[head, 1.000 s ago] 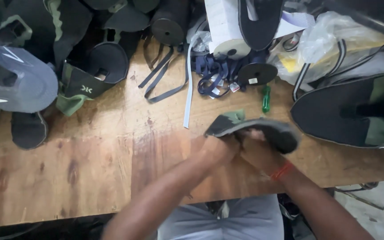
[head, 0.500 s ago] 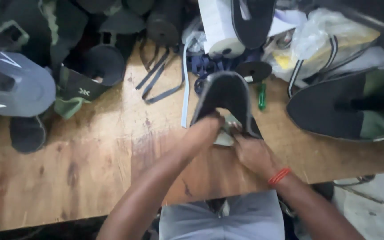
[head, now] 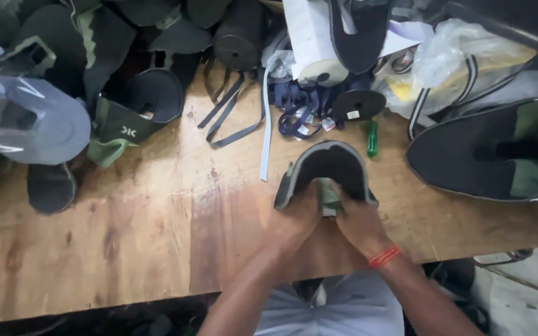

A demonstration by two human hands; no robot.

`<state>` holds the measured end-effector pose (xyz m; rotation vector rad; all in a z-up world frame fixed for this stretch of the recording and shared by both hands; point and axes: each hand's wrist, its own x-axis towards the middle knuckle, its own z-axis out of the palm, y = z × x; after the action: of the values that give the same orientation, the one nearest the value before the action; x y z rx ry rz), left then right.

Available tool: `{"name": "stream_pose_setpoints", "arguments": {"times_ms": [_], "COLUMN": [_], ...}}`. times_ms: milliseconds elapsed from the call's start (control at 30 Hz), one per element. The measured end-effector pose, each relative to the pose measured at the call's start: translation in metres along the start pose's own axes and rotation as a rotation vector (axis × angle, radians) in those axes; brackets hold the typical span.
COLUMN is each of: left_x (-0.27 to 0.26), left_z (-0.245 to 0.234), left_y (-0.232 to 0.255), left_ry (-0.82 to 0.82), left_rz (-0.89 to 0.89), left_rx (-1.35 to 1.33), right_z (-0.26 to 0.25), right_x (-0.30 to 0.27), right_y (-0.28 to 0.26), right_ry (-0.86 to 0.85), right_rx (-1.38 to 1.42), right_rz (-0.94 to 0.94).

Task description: The person sits at a wooden workbench covered with foam shoe uppers and picks up one upper at a time, turning and folding it to work the green inner liner into place inside the shell. They press and smooth the liner with their hands, then set the finished upper aside and reach for the next one.

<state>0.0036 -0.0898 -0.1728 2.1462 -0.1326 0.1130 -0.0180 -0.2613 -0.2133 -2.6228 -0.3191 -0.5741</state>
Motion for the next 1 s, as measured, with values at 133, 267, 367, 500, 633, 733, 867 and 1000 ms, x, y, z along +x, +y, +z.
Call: {"name": "stream_pose_setpoints", "arguments": {"times_ms": [133,267,367,500,633,733,867,1000], "left_x": [0.009,0.023,0.02,0.028,0.018,0.009,-0.006,-0.009], "left_z": [0.015,0.049,0.075,0.099,-0.007,-0.03,-0.008,-0.05], "left_y": [-0.018,-0.052,-0.078,-0.099,-0.004,-0.012,-0.08,-0.004], "left_ry": [0.016,0.015,-0.005,-0.015,-0.345,-0.47,-0.169,-0.416], "left_rz": [0.125,0.302,0.412,0.581,0.076,0.104,0.888,0.049], "left_rx": [0.097,0.225,0.319,0.449,-0.254,0.287,0.631,-0.099], "right_z": [-0.003,0.014,0.002,-0.007,-0.029,-0.036,-0.016,-0.032], "right_x": [-0.005,-0.022,-0.021,-0.011,0.003,0.003,-0.008,-0.002], "right_y": [0.003,0.025,0.01,0.001,-0.023,-0.036,-0.023,-0.031], "right_ry": [-0.075,-0.156,-0.191,0.016,-0.276,-0.064,-0.479,-0.251], "right_rx": [-0.035,-0.097,-0.158,0.054,-0.059,-0.043,-0.045,-0.124], "right_rz": [0.182,0.228,0.231,-0.019,0.189,-0.215,0.061,-0.141]}}
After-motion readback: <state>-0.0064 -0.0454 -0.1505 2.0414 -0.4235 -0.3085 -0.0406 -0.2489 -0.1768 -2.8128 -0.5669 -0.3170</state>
